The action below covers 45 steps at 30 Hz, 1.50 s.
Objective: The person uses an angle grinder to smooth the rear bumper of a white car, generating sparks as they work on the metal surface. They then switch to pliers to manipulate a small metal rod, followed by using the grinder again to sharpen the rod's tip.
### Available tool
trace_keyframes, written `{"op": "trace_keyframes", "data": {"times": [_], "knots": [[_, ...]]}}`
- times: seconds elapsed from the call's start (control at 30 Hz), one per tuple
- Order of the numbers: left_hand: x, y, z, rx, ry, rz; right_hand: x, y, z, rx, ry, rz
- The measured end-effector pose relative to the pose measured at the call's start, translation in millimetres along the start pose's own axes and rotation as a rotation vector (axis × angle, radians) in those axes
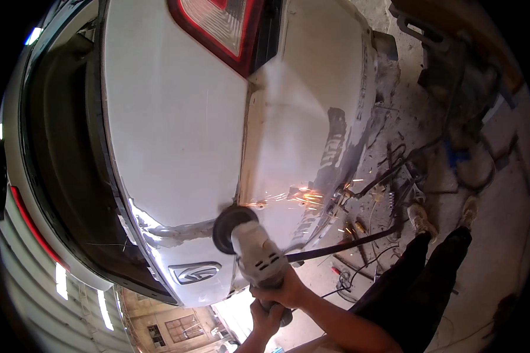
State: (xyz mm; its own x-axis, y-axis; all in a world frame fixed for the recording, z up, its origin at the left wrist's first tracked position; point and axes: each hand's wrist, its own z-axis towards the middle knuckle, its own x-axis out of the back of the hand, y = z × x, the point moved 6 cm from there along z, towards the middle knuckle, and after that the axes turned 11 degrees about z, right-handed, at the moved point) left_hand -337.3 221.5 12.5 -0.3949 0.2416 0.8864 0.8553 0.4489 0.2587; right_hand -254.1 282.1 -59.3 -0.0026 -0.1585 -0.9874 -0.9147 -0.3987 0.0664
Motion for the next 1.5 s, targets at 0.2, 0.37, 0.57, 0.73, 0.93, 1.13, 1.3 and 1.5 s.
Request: {"op": "trace_keyframes", "data": {"times": [0.2, 0.37, 0.57, 0.73, 0.93, 1.13, 1.3, 1.5], "knots": [[-5.6, -7.1, 1.6, 0.015, 0.085, 0.040, 11.7, 5.2, 3.3, -0.059, -0.032, -0.022], [1.1, 9.2, 11.0, 0.004, 0.022, 0.103, 17.0, 7.6, 8.6, -0.025, 0.034, -0.026], [-7.5, -0.5, 5.8, 0.009, 0.118, 0.093, 9.2, -3.5, 7.6, -0.022, -0.077, 0.016], [3.2, 16.6, 15.9, 0.002, 0.055, 0.103, 6.8, -9.1, 14.8, -0.051, -0.037, -0.116], [-20.6, -15.0, 6.1, 0.031, 0.104, 0.082, 12.1, -10.6, 7.7, -0.070, -0.085, -0.082], [-10.7, 8.5, 20.3, 0.016, 0.004, 0.038, 21.9, -8.8, 24.4, -0.099, -0.076, -0.049], [-31.2, -28.9, 7.8, -0.087, 0.145, -0.038, 10.8, -14.2, 5.2, -0.013, -0.076, -0.178], [-17.0, -16.8, 22.4, -0.038, -0.006, -0.026, 4.2, -32.7, 14.5, -0.005, 0.007, -0.155]]}}
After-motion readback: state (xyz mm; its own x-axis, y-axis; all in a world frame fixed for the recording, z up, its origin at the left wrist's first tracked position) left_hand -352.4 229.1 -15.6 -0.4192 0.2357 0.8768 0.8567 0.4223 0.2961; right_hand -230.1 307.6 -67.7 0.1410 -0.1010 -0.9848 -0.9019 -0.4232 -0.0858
